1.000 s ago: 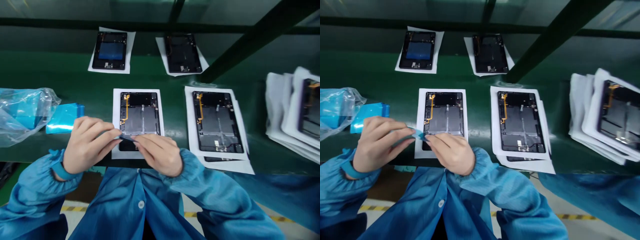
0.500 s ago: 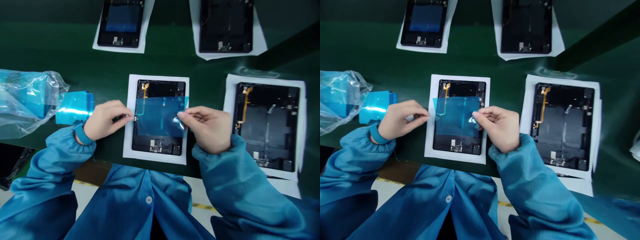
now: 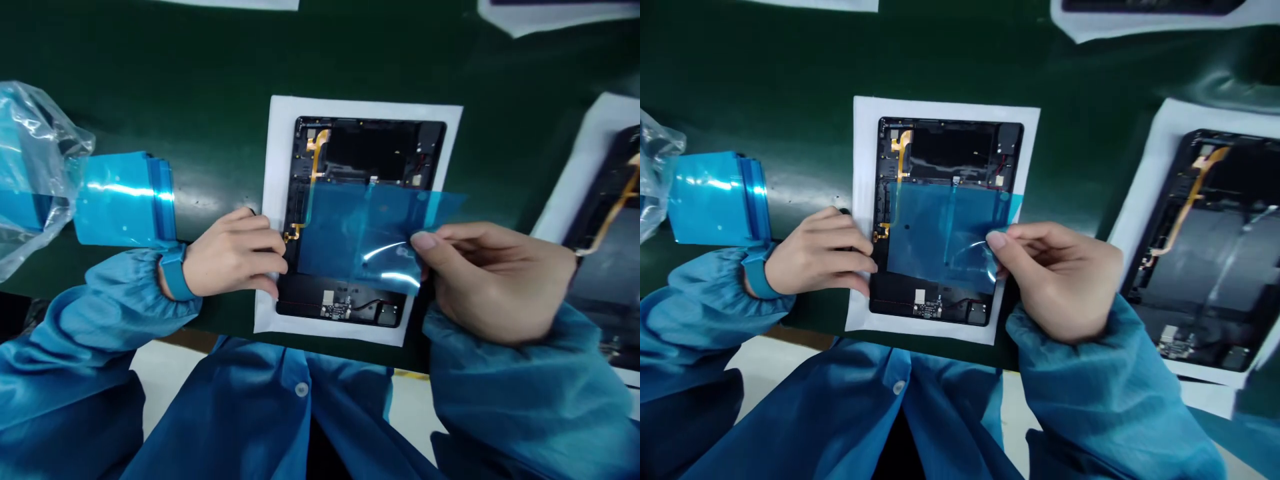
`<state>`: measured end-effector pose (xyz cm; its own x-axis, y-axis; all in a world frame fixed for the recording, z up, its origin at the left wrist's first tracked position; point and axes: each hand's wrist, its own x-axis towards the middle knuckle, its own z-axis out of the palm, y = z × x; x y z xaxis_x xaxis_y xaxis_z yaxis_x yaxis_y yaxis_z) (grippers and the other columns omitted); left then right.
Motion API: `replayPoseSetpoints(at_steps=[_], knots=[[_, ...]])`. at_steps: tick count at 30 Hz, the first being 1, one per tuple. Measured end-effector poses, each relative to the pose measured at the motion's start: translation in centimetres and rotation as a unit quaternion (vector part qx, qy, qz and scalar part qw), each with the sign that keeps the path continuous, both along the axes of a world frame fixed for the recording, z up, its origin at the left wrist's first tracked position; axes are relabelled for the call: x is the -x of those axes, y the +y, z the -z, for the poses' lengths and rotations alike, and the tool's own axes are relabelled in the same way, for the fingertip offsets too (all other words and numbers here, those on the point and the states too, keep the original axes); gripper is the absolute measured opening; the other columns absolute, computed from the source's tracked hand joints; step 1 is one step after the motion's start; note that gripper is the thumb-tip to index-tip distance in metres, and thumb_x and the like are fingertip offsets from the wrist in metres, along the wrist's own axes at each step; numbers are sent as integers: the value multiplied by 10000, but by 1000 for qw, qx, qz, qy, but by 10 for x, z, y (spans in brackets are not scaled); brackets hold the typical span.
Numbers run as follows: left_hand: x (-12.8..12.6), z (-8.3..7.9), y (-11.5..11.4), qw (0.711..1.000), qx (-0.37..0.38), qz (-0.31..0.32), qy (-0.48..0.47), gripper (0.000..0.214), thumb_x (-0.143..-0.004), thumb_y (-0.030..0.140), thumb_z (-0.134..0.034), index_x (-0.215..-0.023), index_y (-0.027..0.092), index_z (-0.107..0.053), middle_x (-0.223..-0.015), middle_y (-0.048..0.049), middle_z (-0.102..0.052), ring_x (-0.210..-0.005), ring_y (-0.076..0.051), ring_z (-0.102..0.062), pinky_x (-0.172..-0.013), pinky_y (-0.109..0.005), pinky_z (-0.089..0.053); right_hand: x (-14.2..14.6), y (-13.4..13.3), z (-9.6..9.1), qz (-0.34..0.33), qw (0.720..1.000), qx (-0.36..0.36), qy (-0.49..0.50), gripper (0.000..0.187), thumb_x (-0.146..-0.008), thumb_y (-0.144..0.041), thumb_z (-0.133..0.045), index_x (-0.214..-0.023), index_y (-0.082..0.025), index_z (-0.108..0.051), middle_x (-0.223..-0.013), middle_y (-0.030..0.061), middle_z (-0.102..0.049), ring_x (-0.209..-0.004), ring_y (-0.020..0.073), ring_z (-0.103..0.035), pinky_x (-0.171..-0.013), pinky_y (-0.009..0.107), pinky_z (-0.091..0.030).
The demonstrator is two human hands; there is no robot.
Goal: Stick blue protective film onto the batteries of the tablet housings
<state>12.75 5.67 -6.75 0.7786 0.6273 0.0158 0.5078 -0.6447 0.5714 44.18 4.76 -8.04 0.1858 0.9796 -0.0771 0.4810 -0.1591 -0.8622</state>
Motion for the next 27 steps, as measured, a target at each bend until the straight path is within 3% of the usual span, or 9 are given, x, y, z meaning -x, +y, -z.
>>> replayPoseSetpoints(at_steps=[7, 17, 27], knots=[[-1, 1, -1, 1000, -11, 0, 1, 427, -979, 603, -507, -878, 254, -732, -899, 0, -729, -746, -166, -580, -689, -346, -324, 1, 8, -7, -44, 999, -13, -12, 153, -723, -292, -882, -768, -198, -770, -573, 32, -661, -442, 133, -576, -372, 250, -443], [-2, 0, 2, 997, 71, -18, 13, 417, -955, 628, -550, -865, 269, -742, -884, -8, -730, -748, -174, -601, -700, -358, -357, 4, 8, -12, -46, 999, -6, -28, 115, -716, -220, -879, -773, -216, -779, -597, 17, -676, -476, 133, -587, -409, 271, -443], [-2, 1, 2, 999, -39, 14, -23, 343, -978, 535, -577, -914, 227, -714, -882, -7, -711, -758, -151, -577, -678, -322, -340, 4, 9, -12, -51, 999, -2, -20, 128, -705, -224, -885, -761, -208, -771, -619, -17, -697, -491, 89, -591, -427, 202, -466]])
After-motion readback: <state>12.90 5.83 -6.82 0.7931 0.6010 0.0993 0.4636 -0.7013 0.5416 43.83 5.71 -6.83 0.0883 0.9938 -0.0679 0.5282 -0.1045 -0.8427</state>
